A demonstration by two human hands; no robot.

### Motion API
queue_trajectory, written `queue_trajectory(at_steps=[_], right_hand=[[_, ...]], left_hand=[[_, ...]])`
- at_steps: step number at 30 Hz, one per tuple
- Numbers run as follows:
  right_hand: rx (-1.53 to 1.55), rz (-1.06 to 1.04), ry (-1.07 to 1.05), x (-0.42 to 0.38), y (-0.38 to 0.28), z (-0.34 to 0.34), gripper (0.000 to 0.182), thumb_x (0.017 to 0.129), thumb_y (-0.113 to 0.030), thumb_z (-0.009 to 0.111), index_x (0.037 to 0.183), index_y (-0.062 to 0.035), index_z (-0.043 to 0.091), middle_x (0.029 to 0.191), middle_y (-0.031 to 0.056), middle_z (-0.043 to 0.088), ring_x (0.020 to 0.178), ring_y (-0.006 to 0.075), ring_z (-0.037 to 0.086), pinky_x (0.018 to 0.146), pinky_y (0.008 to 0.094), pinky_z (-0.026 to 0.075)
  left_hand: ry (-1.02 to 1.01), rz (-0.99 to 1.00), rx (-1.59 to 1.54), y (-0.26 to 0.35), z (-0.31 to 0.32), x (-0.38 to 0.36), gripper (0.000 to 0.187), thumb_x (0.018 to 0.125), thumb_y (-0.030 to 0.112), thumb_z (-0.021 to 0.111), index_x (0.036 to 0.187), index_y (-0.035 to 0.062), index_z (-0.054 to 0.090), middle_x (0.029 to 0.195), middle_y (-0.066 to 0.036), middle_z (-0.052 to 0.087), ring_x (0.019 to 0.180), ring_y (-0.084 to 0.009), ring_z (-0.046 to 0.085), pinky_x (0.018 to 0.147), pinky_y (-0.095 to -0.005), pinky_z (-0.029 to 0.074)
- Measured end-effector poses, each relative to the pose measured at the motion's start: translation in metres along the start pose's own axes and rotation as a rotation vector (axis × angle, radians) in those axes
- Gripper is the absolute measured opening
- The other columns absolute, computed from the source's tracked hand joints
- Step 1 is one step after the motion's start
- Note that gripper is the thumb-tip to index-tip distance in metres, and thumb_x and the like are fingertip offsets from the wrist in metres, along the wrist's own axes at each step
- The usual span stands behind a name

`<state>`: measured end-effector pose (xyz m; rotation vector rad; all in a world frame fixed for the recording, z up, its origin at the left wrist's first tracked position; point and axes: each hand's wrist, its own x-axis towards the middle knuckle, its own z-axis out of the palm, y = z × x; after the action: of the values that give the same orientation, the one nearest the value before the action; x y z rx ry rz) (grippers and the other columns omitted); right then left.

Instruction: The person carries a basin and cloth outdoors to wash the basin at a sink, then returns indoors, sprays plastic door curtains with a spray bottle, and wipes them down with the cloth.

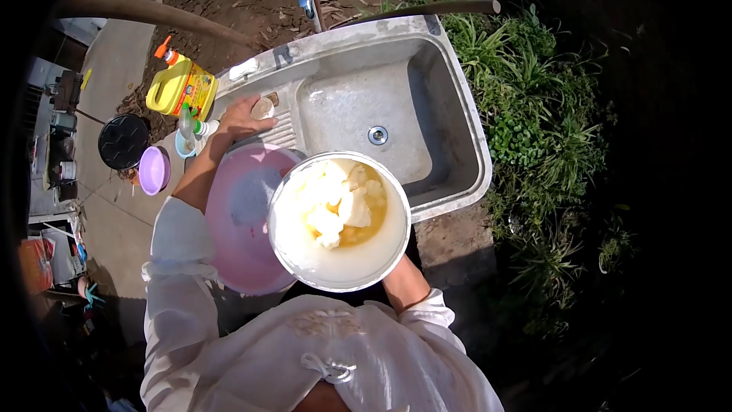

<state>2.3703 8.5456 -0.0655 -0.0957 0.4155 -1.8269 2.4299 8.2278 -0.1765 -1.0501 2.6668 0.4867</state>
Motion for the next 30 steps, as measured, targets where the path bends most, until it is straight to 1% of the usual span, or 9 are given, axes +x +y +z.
queue_trajectory(at_steps=[12,13,14,16,17,20,25,26,30], right_hand=[[-0.241,-0.053,0.067,0.006,-0.016,-0.073,0.067,0.081,-0.034,0.055,0.129,0.0097,0.036,0.102,0.0148,0.055,0.091,0.0227,0.055,0.078,0.0316,0.046],[-0.261,-0.052,0.070,0.007,-0.018,-0.078,0.068,0.080,-0.034,0.055,0.129,0.0096,0.036,0.102,0.0148,0.055,0.092,0.0227,0.055,0.079,0.0317,0.046],[-0.280,-0.056,0.072,0.008,-0.021,-0.083,0.068,0.080,-0.034,0.056,0.129,0.0096,0.036,0.103,0.0147,0.055,0.092,0.0228,0.055,0.079,0.0319,0.046],[-0.321,-0.051,0.071,0.009,-0.027,-0.091,0.070,0.078,-0.033,0.058,0.129,0.0094,0.036,0.104,0.0146,0.055,0.093,0.0229,0.055,0.080,0.0322,0.046],[-0.340,-0.046,0.068,0.011,-0.031,-0.094,0.070,0.078,-0.033,0.058,0.129,0.0093,0.036,0.105,0.0146,0.055,0.094,0.0230,0.055,0.080,0.0323,0.046],[-0.406,-0.020,0.047,0.014,-0.042,-0.100,0.072,0.076,-0.033,0.061,0.129,0.0091,0.037,0.106,0.0145,0.055,0.095,0.0232,0.055,0.081,0.0327,0.045],[-0.530,0.078,-0.059,0.041,-0.076,-0.105,0.075,0.073,-0.033,0.064,0.129,0.0087,0.037,0.109,0.0142,0.055,0.097,0.0235,0.055,0.083,0.0334,0.045],[-0.561,0.114,-0.090,0.048,-0.082,-0.105,0.076,0.073,-0.033,0.065,0.129,0.0087,0.037,0.110,0.0142,0.055,0.098,0.0236,0.055,0.084,0.0336,0.045],[-0.679,0.253,-0.190,0.077,-0.102,-0.098,0.078,0.071,-0.033,0.068,0.130,0.0084,0.037,0.112,0.0140,0.054,0.100,0.0238,0.054,0.085,0.0342,0.045]], left_hand=[[-0.041,-0.043,0.078,-0.034,0.040,-0.007,0.087,0.071,0.069,0.054,0.137,0.0146,0.039,0.141,-0.015,0.034,0.133,-0.0326,0.027,0.109,-0.0424,0.022],[0.125,0.005,0.069,-0.039,0.047,-0.015,0.070,0.078,0.057,0.057,0.131,0.0120,0.046,0.136,-0.016,0.042,0.128,-0.0313,0.037,0.105,-0.0410,0.029],[0.123,-0.025,0.054,-0.044,0.049,-0.024,0.070,0.078,0.057,0.057,0.131,0.0120,0.046,0.136,-0.016,0.042,0.128,-0.0313,0.037,0.105,-0.0410,0.029],[0.391,0.186,-0.359,-0.053,0.049,-0.039,0.056,0.081,0.048,0.058,0.120,0.0091,0.056,0.121,-0.016,0.055,0.116,-0.0292,0.050,0.095,-0.0429,0.039],[0.539,0.211,-0.474,-0.045,0.045,-0.058,0.038,0.083,0.032,0.061,0.111,0.0055,0.060,0.104,-0.016,0.063,0.096,-0.0279,0.061,0.082,-0.0360,0.046],[0.574,0.119,-0.868,-0.026,0.038,-0.125,0.033,0.083,0.024,0.062,0.109,0.0050,0.060,0.097,-0.015,0.065,0.087,-0.0249,0.063,0.078,-0.0320,0.048],[0.737,-0.009,-1.012,0.010,0.053,-0.229,0.014,0.084,0.008,0.059,0.097,0.0036,0.063,0.089,-0.011,0.066,0.084,-0.0202,0.063,0.076,-0.0295,0.048],[0.675,-0.029,-1.085,0.018,0.061,-0.247,0.016,0.087,0.008,0.054,0.099,0.0028,0.063,0.092,-0.007,0.065,0.089,-0.0151,0.060,0.081,-0.0275,0.045],[0.709,0.137,-1.051,0.052,0.073,-0.297,0.030,0.082,-0.001,0.057,0.112,0.0010,0.058,0.088,-0.009,0.065,0.076,-0.0174,0.060,0.075,-0.0286,0.046]])
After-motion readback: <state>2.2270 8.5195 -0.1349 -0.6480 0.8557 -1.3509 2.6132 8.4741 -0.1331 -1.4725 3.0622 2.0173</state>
